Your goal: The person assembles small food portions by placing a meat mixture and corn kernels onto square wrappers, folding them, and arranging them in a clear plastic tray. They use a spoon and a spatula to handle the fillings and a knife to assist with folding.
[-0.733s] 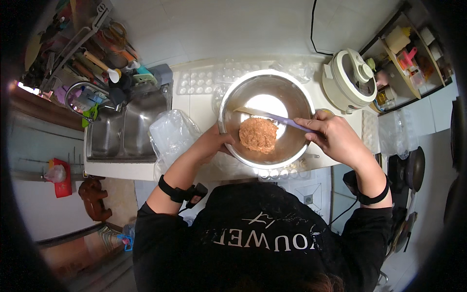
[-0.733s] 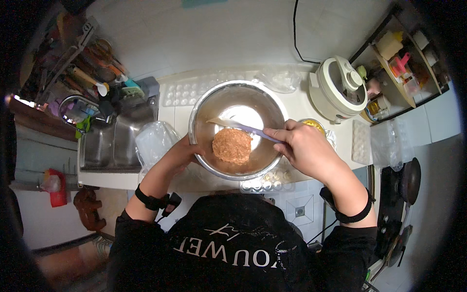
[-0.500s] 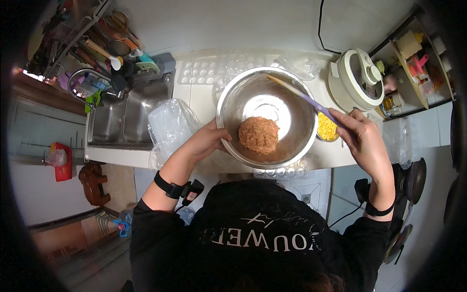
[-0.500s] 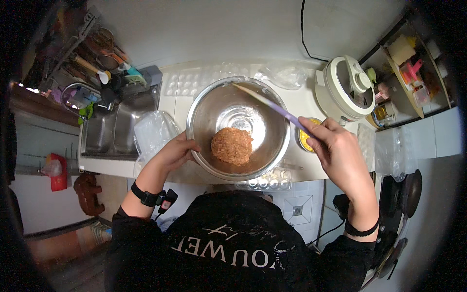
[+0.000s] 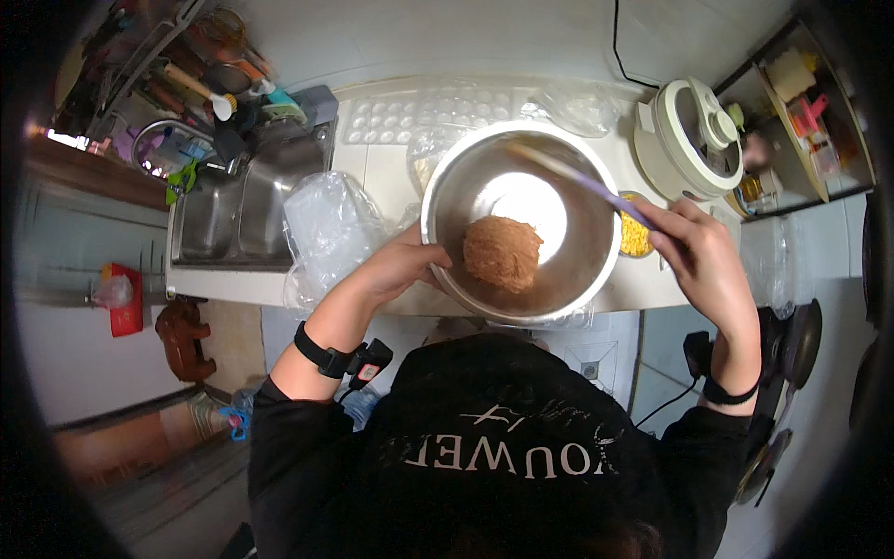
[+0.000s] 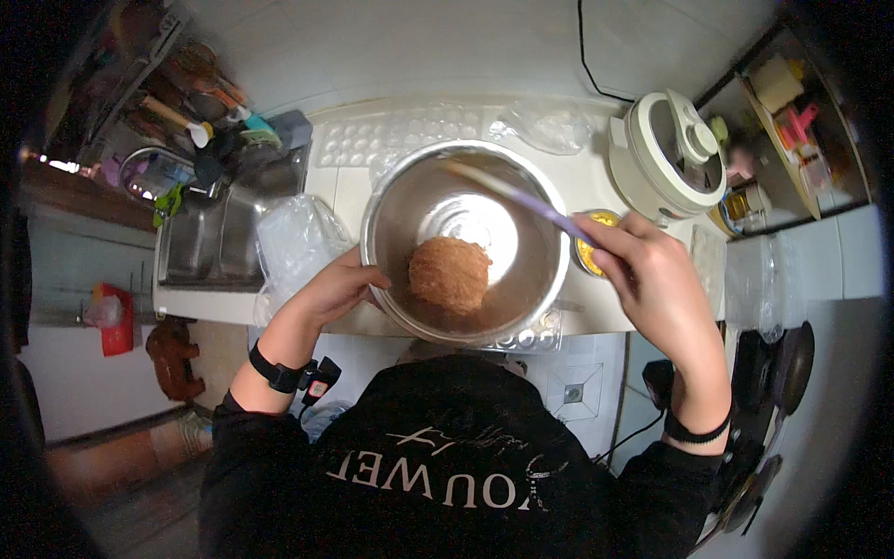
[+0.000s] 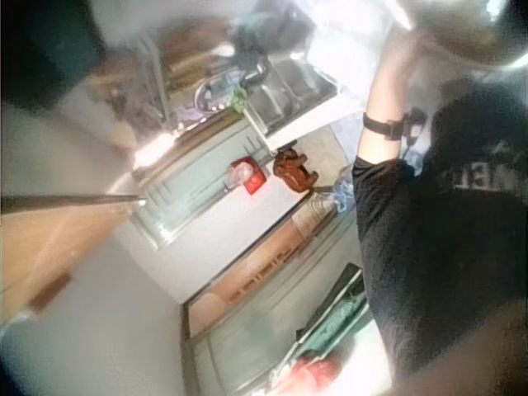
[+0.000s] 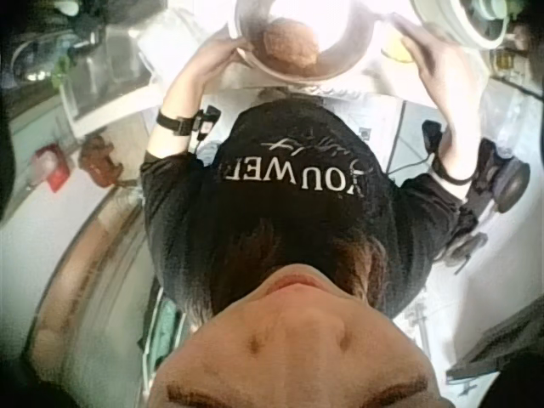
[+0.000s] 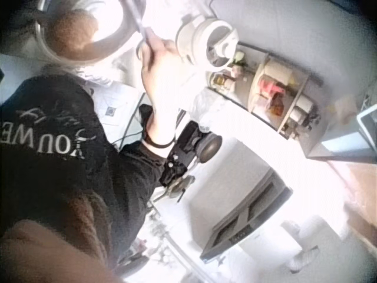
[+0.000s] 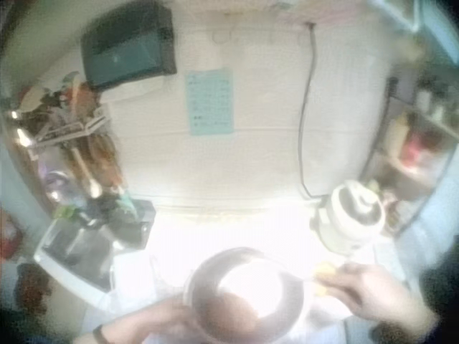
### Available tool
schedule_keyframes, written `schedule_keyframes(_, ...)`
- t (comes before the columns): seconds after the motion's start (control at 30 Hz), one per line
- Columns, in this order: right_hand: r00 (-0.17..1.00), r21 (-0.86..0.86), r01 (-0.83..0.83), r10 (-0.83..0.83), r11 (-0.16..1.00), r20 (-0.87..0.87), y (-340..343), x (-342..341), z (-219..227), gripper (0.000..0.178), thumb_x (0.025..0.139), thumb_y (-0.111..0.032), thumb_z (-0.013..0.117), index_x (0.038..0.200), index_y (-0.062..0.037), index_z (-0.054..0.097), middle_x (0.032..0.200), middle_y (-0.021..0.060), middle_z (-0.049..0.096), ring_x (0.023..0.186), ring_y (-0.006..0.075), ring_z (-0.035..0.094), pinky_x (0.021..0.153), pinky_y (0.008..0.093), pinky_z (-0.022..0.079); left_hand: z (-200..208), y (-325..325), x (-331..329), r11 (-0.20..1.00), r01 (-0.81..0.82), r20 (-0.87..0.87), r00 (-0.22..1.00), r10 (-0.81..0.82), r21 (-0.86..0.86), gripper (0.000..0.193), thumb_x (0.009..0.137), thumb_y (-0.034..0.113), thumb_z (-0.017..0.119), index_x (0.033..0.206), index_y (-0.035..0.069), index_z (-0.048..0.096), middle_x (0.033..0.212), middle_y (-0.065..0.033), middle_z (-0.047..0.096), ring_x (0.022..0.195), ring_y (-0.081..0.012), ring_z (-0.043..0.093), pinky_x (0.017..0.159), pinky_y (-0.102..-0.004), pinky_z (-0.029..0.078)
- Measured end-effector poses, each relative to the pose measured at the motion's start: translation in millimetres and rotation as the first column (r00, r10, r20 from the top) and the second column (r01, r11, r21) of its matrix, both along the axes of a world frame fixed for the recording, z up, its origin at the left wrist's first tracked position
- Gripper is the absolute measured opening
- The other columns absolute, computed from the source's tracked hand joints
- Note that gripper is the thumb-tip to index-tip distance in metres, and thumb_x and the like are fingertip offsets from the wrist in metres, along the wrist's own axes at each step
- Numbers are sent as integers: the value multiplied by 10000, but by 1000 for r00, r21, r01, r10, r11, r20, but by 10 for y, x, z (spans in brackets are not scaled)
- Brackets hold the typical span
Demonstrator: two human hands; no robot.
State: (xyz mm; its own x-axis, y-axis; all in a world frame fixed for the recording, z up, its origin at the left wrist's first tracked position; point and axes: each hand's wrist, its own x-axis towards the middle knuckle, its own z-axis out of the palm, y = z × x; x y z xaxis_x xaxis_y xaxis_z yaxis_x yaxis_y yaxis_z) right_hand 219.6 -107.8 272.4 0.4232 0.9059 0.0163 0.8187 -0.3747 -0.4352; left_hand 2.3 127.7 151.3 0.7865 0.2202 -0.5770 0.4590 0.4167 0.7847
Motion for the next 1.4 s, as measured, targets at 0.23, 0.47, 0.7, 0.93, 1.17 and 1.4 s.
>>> schedule_keyframes(0.23, 939, -239, -256, 300, 937, 171, 228, -460, -16, 349, 765, -38, 628, 1104, -116, 661, 809, 96, 583, 656, 275, 599, 624, 369, 506, 80, 287, -46, 976, 199, 22, 979, -202, 86, 644, 749, 62, 529, 1362, 38, 335, 1085, -110, 558, 901, -178, 600, 668, -308, 540)
schedule_keyframes(0.47, 882, -45, 171, -174, 984, -438, -118, -650, -179, 321, 859, -99, 597, 1177, -54, 606, 795, 53, 570, 606, 145, 549, 551, 279, 457, -196, 565, -156, 986, 135, 71, 989, -128, -101, 648, 748, 113, 529, 1349, 0, 313, 1230, -164, 502, 1012, -257, 596, 802, -387, 542)
schedule_keyframes(0.7, 391, 53, 557, -205, 829, -897, -452, -864, -800, 385, 924, -165, 558, 1265, -1, 487, 740, 11, 537, 546, 55, 463, 482, 184, 378, -353, 592, -219, 980, 45, 65, 997, -33, -192, 649, 740, 115, 525, 1334, -14, 298, 1155, -173, 531, 961, -249, 612, 815, -394, 540)
schedule_keyframes(0.93, 419, 158, 603, -142, 782, -897, -482, -684, -947, 383, 916, -143, 564, 1245, -3, 427, 783, 23, 512, 555, 77, 467, 498, 201, 389, -330, 322, -206, 992, -99, 31, 994, 102, -84, 712, 722, 101, 525, 1372, -4, 256, 1217, -196, 481, 964, -288, 600, 812, -421, 550)
schedule_keyframes(1.17, 360, 67, 415, -96, 908, -928, -452, -21, -1224, 320, 967, -154, 461, 1279, -96, 423, 716, 36, 552, 490, 73, 435, 455, 187, 332, -529, -132, -128, 923, -369, -57, 929, 365, -109, 695, 760, 15, 489, 1402, 48, 226, 1202, -166, 478, 951, -251, 593, 716, -370, 579)
schedule_keyframes(1.4, 409, -8, 196, -89, 981, -908, -374, 711, -1511, 148, 891, -70, 582, 1019, -58, 507, 638, -24, 508, 460, 33, 406, 439, 180, 308, -634, -830, 78, 771, -619, -75, 785, 615, -153, 650, 801, -37, 462, 1405, 92, 260, 1165, -111, 519, 945, -184, 573, 671, -333, 569)
